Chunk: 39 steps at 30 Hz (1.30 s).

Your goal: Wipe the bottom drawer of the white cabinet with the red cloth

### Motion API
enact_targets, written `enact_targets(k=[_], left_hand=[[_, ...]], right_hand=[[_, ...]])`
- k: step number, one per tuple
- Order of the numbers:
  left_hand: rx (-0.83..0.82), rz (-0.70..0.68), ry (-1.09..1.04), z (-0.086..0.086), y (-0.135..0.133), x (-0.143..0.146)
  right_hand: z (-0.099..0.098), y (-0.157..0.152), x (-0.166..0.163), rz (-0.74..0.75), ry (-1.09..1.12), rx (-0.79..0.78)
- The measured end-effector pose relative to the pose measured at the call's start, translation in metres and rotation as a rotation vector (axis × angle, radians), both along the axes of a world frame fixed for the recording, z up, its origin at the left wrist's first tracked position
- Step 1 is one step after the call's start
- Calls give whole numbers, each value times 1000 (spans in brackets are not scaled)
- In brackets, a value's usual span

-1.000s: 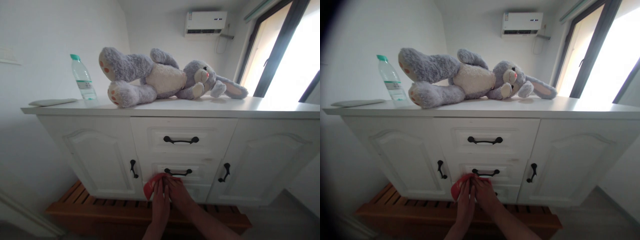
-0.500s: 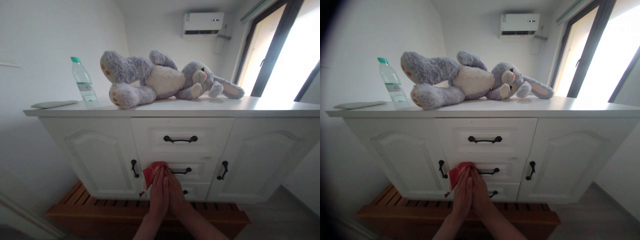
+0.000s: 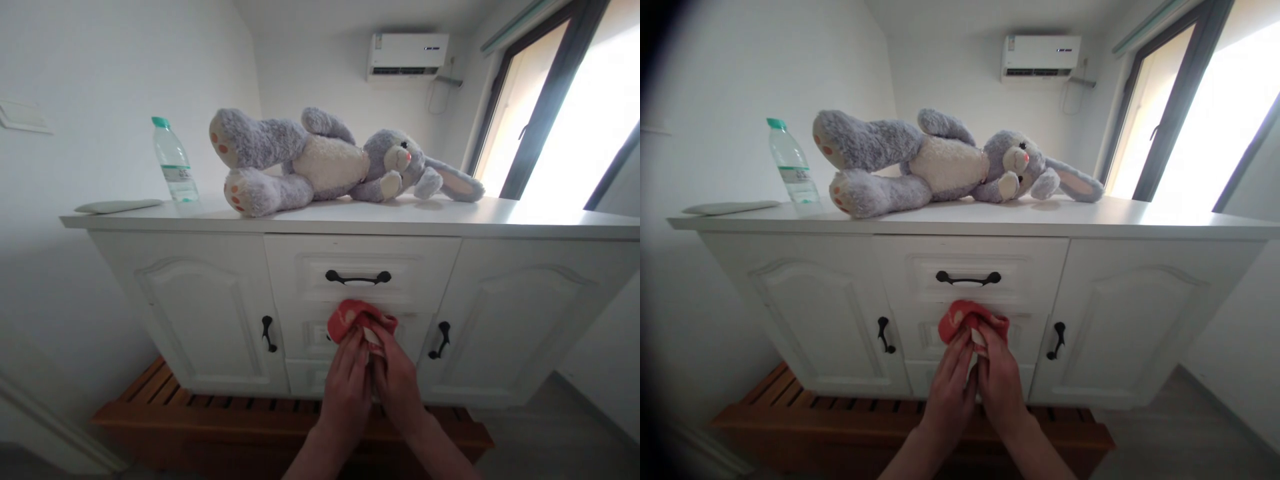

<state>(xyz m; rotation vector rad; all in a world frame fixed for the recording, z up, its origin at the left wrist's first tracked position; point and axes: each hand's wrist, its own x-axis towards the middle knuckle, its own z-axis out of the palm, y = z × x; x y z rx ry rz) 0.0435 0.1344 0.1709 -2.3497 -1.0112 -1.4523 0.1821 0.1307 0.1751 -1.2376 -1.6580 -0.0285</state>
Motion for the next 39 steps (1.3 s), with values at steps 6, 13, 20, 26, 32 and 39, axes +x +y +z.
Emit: enact_targets(k=[6, 13, 20, 26, 32, 39], left_hand=[[-161, 131, 151, -29, 25, -18], [-450, 187, 262, 9, 37, -12], [-579, 130, 295, 23, 51, -17], [-506, 39, 220, 5, 45, -26], [-447, 39, 164, -12, 40, -23], [-271, 69, 136, -22, 32, -17]], right_hand=[[-5, 34, -6, 181, -550, -131], [23, 36, -6, 164, -713, -309], [24, 54, -23, 68, -885, -257], [10, 49, -15, 78, -869, -38], [-11, 43, -7, 53, -770, 73], [-22, 35, -3, 51, -663, 94]])
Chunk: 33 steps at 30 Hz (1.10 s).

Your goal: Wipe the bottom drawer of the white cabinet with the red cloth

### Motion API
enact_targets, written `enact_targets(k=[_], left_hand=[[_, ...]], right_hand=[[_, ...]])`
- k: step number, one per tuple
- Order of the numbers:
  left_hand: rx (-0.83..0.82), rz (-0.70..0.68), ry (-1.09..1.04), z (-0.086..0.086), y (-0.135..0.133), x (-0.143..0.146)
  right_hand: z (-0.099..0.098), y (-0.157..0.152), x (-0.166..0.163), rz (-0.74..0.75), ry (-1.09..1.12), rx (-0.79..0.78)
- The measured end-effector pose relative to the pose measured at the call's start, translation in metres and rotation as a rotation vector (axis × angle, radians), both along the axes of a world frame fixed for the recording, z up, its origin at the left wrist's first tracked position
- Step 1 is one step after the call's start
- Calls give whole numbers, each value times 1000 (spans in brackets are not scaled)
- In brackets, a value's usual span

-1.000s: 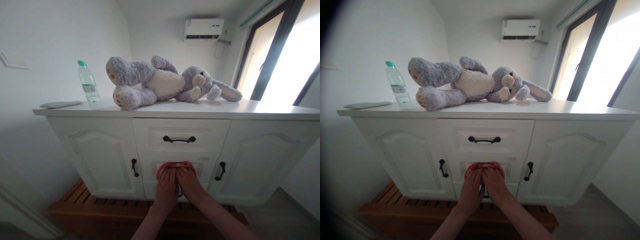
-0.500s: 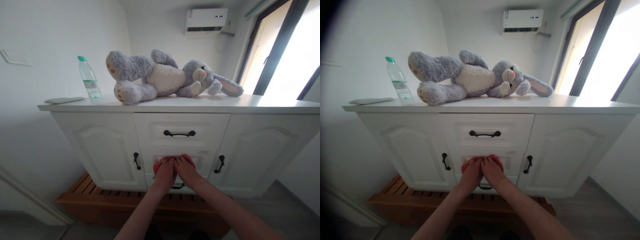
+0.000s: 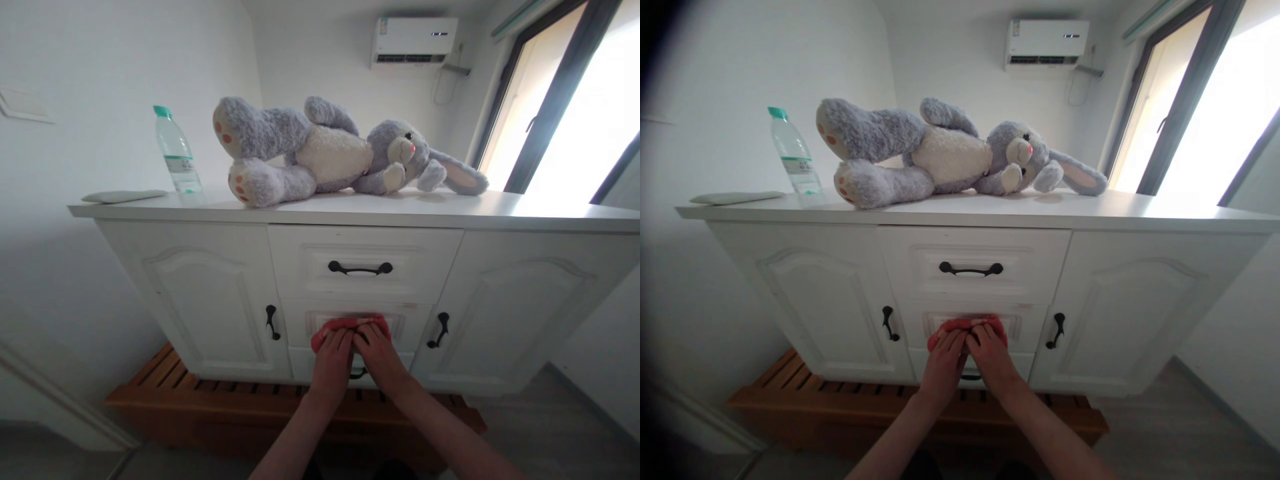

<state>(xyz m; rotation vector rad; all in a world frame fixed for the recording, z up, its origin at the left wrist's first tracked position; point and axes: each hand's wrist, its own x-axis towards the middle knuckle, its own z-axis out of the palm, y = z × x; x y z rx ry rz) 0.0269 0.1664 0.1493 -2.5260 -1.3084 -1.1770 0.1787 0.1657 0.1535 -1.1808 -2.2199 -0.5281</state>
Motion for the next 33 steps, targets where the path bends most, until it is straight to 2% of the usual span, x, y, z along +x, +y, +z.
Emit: enact_targets(k=[3, 5, 7, 12, 16, 19, 22, 27, 33], left_hand=[[67, -31, 1, -10, -15, -2], [127, -48, 5, -27, -28, -4], [172, -35, 25, -51, -40, -6], [-34, -1, 158, -113, -47, -7], [-176, 11, 180, -140, -35, -3], [-242, 29, 167, -148, -27, 1], [-251, 47, 186, -150, -21, 5], [-341, 102, 292, -152, -9, 7], [-506, 142, 261, -141, -6, 7]], right_hand=[[-9, -15, 4, 73, 53, 8], [-23, -28, 6, 126, 76, 14], [-44, -37, 9, 148, 79, 7], [-111, -28, 12, 67, 20, -43], [-162, -11, 8, 52, -4, -61], [-186, -5, 2, 37, 47, -158], [-194, 0, -5, -27, 114, -179], [-192, 9, -13, -52, 73, -214], [-185, 11, -19, -218, -30, -308]])
